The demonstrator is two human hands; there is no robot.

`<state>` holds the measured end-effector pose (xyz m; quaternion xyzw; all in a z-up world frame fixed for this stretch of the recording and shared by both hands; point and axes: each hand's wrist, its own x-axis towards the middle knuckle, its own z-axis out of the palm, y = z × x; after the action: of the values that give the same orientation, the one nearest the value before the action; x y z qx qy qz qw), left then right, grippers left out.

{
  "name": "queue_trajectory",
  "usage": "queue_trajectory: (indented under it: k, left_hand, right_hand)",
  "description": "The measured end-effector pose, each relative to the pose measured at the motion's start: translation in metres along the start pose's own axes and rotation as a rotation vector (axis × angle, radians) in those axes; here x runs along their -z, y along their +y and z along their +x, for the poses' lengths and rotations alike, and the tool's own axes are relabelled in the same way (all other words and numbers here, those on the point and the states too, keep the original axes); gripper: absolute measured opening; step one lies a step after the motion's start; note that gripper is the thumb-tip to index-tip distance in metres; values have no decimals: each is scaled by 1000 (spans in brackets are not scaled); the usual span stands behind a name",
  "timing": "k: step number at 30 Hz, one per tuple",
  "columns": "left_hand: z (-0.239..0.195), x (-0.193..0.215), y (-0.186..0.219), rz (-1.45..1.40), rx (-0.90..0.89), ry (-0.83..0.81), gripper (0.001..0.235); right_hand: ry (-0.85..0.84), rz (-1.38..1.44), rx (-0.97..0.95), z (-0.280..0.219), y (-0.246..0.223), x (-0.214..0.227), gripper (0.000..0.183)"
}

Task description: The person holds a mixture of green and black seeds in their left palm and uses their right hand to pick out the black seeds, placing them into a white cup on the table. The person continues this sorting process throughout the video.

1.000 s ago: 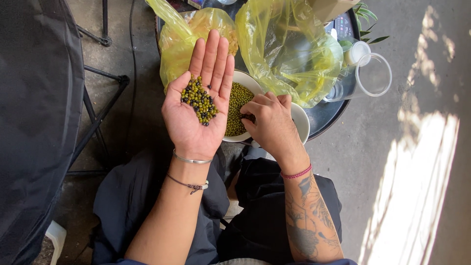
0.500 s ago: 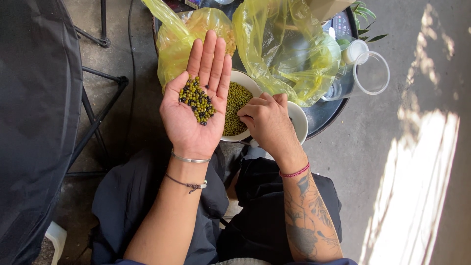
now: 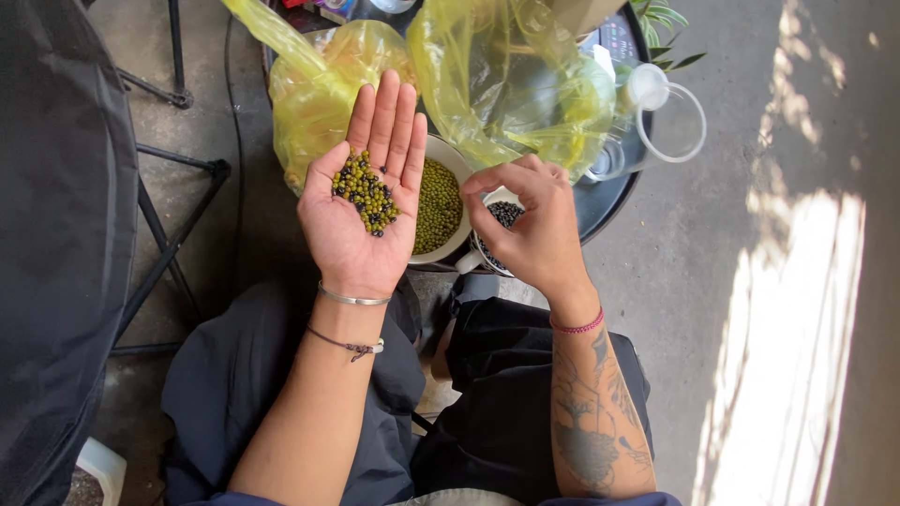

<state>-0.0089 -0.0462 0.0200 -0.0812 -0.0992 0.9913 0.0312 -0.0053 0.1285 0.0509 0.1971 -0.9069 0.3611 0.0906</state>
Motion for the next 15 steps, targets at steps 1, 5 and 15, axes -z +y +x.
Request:
queue_trajectory:
  k: [1, 5, 15]
  left_hand:
    - [-1, 1, -3, 4, 10, -2, 51]
    - [-2, 7, -11, 40, 65, -111, 47]
    - [-5, 16, -30, 137, 151, -267, 50]
  right_hand:
    - [9, -2, -4, -4, 0, 8, 10]
    - [111, -14, -20, -20, 2, 36, 12]
    - [197, 128, 177, -11, -16, 6, 7]
